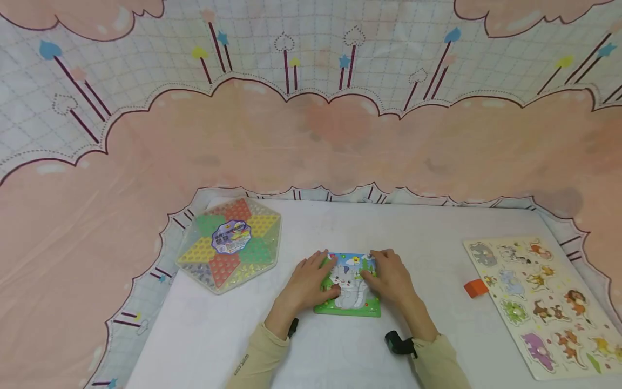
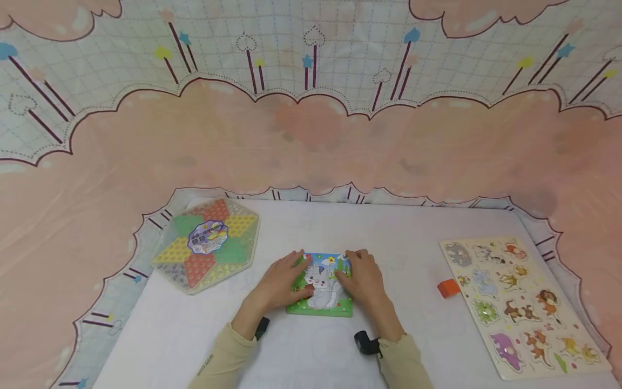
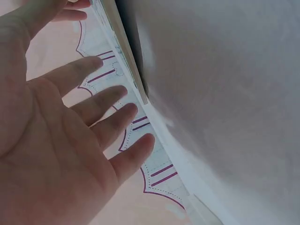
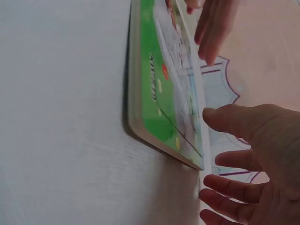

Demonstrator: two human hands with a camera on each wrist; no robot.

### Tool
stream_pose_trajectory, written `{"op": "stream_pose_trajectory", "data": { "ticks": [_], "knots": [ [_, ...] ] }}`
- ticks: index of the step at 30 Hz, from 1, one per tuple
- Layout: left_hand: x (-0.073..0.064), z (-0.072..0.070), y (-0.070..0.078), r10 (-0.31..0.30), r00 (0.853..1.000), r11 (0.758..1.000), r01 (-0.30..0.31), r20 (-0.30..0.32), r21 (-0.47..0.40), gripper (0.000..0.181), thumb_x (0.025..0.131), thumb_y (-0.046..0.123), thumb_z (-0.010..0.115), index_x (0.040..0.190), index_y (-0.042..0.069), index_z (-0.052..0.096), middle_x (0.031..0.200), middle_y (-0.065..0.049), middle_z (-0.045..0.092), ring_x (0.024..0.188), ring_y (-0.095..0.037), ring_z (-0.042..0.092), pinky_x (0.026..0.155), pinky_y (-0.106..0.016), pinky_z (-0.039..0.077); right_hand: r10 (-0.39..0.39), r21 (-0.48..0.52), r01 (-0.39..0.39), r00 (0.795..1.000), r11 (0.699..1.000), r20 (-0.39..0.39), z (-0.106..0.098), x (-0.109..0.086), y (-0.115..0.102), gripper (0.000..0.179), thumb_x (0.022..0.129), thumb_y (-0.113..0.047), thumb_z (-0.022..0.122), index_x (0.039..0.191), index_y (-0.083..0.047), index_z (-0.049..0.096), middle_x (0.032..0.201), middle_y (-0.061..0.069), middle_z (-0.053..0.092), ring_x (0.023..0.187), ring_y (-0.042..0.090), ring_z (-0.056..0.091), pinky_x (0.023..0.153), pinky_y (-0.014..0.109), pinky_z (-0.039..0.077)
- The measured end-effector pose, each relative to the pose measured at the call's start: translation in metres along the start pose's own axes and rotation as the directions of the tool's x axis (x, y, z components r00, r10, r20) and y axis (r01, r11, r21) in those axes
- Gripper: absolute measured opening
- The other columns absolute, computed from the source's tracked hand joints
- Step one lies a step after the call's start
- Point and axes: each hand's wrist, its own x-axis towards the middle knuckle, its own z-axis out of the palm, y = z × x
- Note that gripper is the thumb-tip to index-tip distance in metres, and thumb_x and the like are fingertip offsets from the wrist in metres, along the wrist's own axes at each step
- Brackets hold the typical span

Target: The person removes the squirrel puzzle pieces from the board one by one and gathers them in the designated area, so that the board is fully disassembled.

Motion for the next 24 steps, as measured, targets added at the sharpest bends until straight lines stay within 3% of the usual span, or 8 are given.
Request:
{"op": "stream_pose_trajectory", "data": {
  "ticks": [5, 9, 18, 24],
  "knots": [
    [0.001, 0.003, 0.003, 0.016, 1.0, 1.0, -0.016, 0.023, 0.015, 0.064, 0.09, 0.042, 0.068, 0.144, 0.012, 0.052, 0.154, -0.012, 0.039, 0.142, -0.036, 0.033, 0.111, -0.053, 0.031, 0.025, 0.01, -0.026, 0.999, 1.0, 0.042, -0.002, 0.004, -0.001, 0.056, 0.085, -0.031, 0.076, 0.127, 0.003, 0.062, 0.117, 0.022, 0.056, 0.107, 0.037, 0.056, 0.086, 0.053, 0.05],
    [0.003, 0.008, 0.009, 0.016, 0.999, 0.997, -0.018, 0.035, 0.078, 0.065, 0.089, 0.048, 0.069, 0.143, 0.016, 0.054, 0.153, -0.012, 0.041, 0.141, -0.036, 0.034, 0.109, -0.053, 0.034, 0.03, -0.012, -0.03, 0.998, 0.999, 0.062, -0.004, 0.007, -0.001, 0.053, 0.083, -0.03, 0.078, 0.123, 0.003, 0.065, 0.113, 0.021, 0.058, 0.102, 0.035, 0.057, 0.082, 0.05, 0.052],
    [0.002, 0.01, 0.022, -0.037, 0.999, 0.986, 0.031, 0.037, 0.162, 0.065, 0.091, 0.05, 0.066, 0.145, 0.018, 0.051, 0.153, -0.013, 0.039, 0.141, -0.039, 0.032, 0.107, -0.053, 0.036, 0.033, -0.009, -0.032, 0.997, 0.999, 0.07, -0.009, 0.011, -0.005, 0.051, 0.08, -0.029, 0.082, 0.117, 0.002, 0.069, 0.109, 0.021, 0.058, 0.097, 0.034, 0.057, 0.077, 0.049, 0.052],
    [0.001, 0.014, 0.025, -0.06, 0.998, 0.98, 0.051, 0.037, 0.193, 0.065, 0.09, 0.048, 0.067, 0.146, 0.02, 0.05, 0.154, -0.013, 0.038, 0.141, -0.038, 0.032, 0.105, -0.053, 0.038, 0.047, 0.018, -0.048, 0.996, 0.999, 0.069, -0.008, 0.012, -0.003, 0.049, 0.078, -0.028, 0.084, 0.114, 0.001, 0.067, 0.114, 0.022, 0.056, 0.1, 0.034, 0.056, 0.081, 0.051, 0.051]
  ]
}}
